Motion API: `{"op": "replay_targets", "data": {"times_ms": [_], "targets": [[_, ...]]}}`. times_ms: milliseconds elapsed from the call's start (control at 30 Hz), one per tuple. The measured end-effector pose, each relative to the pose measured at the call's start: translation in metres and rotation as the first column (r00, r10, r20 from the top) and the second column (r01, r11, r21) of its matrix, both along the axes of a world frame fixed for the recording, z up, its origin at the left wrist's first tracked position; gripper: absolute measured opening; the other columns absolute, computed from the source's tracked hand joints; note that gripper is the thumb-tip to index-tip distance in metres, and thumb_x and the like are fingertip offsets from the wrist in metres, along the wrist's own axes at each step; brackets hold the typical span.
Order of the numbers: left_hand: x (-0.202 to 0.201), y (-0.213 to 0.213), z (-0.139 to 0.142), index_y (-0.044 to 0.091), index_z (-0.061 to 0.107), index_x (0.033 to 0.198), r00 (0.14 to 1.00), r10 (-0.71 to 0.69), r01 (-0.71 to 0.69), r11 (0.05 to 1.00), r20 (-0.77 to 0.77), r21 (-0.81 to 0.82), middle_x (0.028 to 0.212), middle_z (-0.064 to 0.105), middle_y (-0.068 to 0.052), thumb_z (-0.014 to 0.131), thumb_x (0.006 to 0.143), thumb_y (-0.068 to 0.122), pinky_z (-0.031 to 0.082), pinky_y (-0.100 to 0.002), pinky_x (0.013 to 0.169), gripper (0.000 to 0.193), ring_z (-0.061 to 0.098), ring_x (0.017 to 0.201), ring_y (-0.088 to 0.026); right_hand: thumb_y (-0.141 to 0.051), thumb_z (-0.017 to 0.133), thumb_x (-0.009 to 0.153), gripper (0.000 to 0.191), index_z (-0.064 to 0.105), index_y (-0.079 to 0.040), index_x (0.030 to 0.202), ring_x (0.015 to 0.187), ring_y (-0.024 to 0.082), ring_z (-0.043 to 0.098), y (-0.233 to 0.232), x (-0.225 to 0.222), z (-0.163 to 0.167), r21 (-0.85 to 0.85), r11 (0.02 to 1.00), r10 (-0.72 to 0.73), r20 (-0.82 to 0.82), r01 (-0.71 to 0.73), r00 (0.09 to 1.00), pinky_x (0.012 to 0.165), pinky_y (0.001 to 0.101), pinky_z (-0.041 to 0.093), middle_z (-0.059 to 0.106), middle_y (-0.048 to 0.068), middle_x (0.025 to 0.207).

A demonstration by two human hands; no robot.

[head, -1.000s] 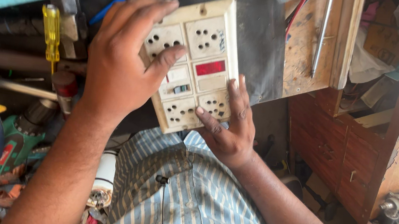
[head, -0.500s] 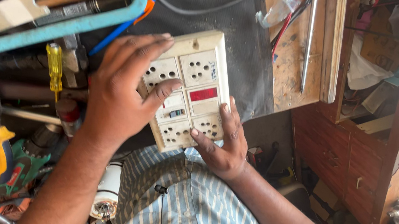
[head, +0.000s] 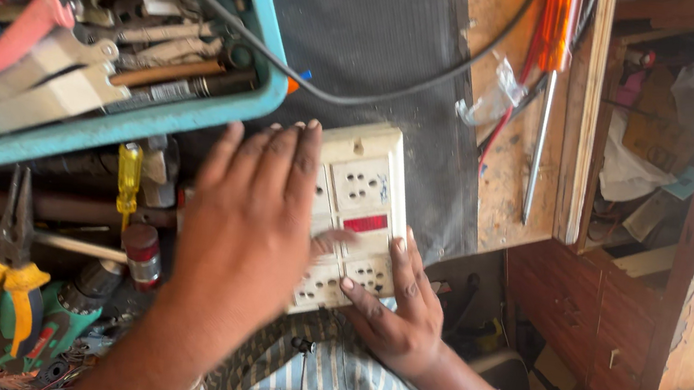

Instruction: The person wires an electrical switchboard at a workbench, connecting green and red wires to the terminals of a white socket panel and fitting components into its back casing. They briefly reach under the bench for a part, then press the front plate onto the board and test the switches and sockets by hand.

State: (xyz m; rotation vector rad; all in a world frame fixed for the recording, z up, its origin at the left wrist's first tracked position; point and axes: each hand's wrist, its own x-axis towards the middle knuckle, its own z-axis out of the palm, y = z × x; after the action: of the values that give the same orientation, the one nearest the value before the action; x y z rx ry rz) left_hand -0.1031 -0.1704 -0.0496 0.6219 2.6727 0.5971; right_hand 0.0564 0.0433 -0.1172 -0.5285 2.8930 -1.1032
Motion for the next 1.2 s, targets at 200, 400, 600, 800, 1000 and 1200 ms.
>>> {"op": "replay_targets", "data": {"times_ms": [200, 400, 600, 800, 1000, 1200], "targets": [[-0.001, 0.012, 0.004, -0.02, 0.03, 0.147, 0.997, 0.047, -0.048, 0.999, 0.057, 0.016, 0.153, 0.031, -0.041, 0.081, 0.049, 0.068, 0.018, -0.062, 0.119, 0.141, 0.028, 0.146, -0.052, -0.018, 0.09, 0.076, 0.05, 0.077, -0.026, 0.124, 0.137, 0.053, 0.052, 0.015, -0.019, 0.021, 0.047, 0.994, 0.096, 0.111, -0.101, 0.989, 0.103, 0.0484, 0.055, 0.043, 0.03, 0.153], [-0.003, 0.014, -0.005, -0.014, 0.028, 0.148, 0.987, 0.022, -0.022, 1.0, 0.16, -0.001, 0.155, 0.026, -0.038, 0.086, 0.049, 0.068, 0.012, -0.079, 0.11, 0.141, 0.02, 0.144, -0.05, -0.023, 0.092, 0.076, 0.042, 0.077, -0.009, 0.112, 0.132, 0.049, 0.058, 0.026, -0.04, 0.04, -0.055, 0.992, 0.127, 0.241, -0.117, 0.962, 0.097, 0.0465, 0.059, 0.054, 0.03, 0.145], [0.001, 0.024, -0.002, -0.003, 0.03, 0.155, 0.987, 0.037, -0.03, 0.998, 0.156, -0.048, 0.156, 0.024, -0.036, 0.082, 0.049, 0.073, 0.009, -0.086, 0.103, 0.141, 0.018, 0.143, -0.051, -0.021, 0.087, 0.083, 0.025, 0.078, -0.011, 0.104, 0.128, 0.036, 0.067, 0.038, -0.05, 0.05, -0.073, 0.986, 0.163, 0.296, -0.147, 0.941, 0.088, 0.0378, 0.061, 0.06, 0.026, 0.144], [0.027, 0.05, 0.018, -0.006, 0.034, 0.152, 1.0, 0.005, -0.006, 0.956, -0.006, -0.293, 0.162, 0.023, -0.034, 0.075, 0.067, 0.053, 0.017, -0.079, 0.111, 0.112, 0.021, 0.15, -0.054, -0.021, 0.082, 0.087, 0.029, 0.077, -0.009, 0.113, 0.13, 0.04, 0.063, 0.037, -0.057, 0.073, -0.009, 0.989, 0.145, 0.264, -0.148, 0.954, 0.093, 0.0389, 0.06, 0.061, 0.024, 0.143], [0.046, 0.069, 0.035, -0.003, 0.039, 0.15, 0.997, -0.076, 0.07, 0.98, -0.025, -0.186, 0.161, 0.025, -0.036, 0.072, 0.084, 0.015, 0.032, -0.062, 0.115, 0.076, 0.027, 0.147, -0.058, -0.014, 0.081, 0.084, 0.022, 0.077, -0.009, 0.105, 0.124, 0.039, 0.064, 0.049, -0.057, 0.079, -0.043, 0.977, 0.213, 0.287, -0.21, 0.934, 0.088, 0.0409, 0.059, 0.061, 0.026, 0.142], [0.055, 0.074, 0.033, 0.002, 0.039, 0.153, 0.998, -0.057, 0.055, 0.968, -0.002, -0.245, 0.163, 0.025, -0.034, 0.083, 0.063, 0.029, 0.034, -0.061, 0.11, 0.104, 0.028, 0.144, -0.056, -0.008, 0.08, 0.087, 0.026, 0.077, -0.013, 0.112, 0.105, 0.024, 0.079, 0.112, -0.078, 0.053, -0.375, 0.924, 0.221, 0.364, -0.075, 0.905, 0.094, 0.0346, 0.06, 0.079, 0.006, 0.118]]}}
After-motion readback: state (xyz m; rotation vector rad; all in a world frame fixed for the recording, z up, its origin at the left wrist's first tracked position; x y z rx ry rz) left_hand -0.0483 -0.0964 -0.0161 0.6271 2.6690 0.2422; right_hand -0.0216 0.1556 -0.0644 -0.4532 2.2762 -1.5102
